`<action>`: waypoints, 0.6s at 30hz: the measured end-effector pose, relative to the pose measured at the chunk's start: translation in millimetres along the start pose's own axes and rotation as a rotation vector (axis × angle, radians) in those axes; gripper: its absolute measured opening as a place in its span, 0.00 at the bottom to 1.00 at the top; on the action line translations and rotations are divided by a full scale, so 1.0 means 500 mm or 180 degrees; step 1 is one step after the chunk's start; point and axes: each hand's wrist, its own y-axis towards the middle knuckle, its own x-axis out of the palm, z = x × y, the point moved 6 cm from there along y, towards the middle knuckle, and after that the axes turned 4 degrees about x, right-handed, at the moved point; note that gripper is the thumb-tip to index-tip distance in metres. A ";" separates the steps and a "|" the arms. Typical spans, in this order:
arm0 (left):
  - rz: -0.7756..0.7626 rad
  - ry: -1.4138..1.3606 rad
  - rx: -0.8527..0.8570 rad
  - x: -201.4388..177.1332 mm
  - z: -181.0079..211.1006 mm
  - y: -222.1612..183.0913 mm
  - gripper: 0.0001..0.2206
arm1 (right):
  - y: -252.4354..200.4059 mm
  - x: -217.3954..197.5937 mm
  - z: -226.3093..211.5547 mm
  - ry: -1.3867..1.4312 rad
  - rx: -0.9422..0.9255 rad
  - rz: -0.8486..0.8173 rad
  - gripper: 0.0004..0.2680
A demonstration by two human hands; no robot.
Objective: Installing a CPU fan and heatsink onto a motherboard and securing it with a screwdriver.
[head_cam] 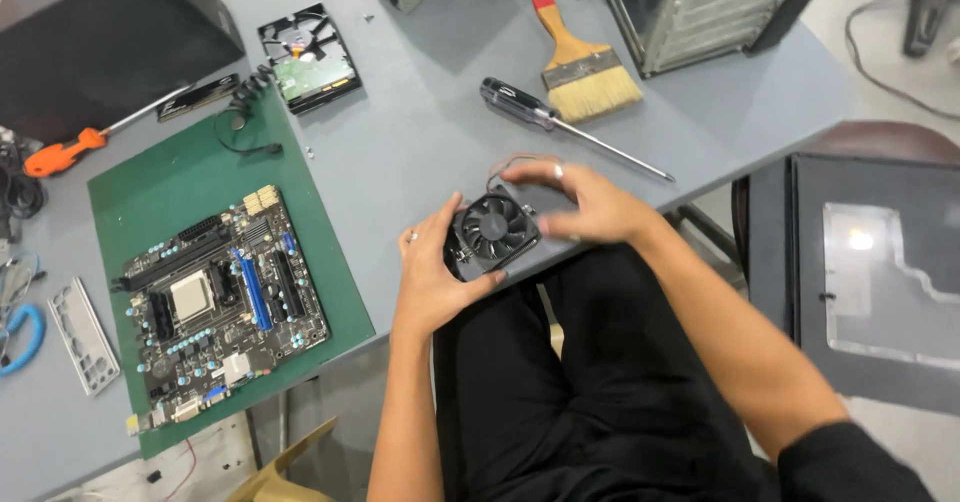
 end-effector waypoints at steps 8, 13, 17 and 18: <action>0.0139 -0.0006 0.0016 0.004 -0.014 -0.005 0.49 | -0.003 0.031 0.003 -0.0603 0.0395 -0.0226 0.37; 0.0122 -0.0097 -0.0024 -0.006 -0.003 -0.009 0.47 | -0.008 0.030 0.025 -0.0588 0.0298 -0.0082 0.35; 0.0045 -0.0243 -0.0123 -0.004 -0.011 -0.010 0.47 | -0.012 0.028 0.008 -0.0234 0.0500 -0.0017 0.34; 0.0052 -0.0258 -0.0139 -0.006 -0.014 -0.010 0.47 | -0.009 0.027 -0.003 -0.0010 0.0535 -0.0004 0.34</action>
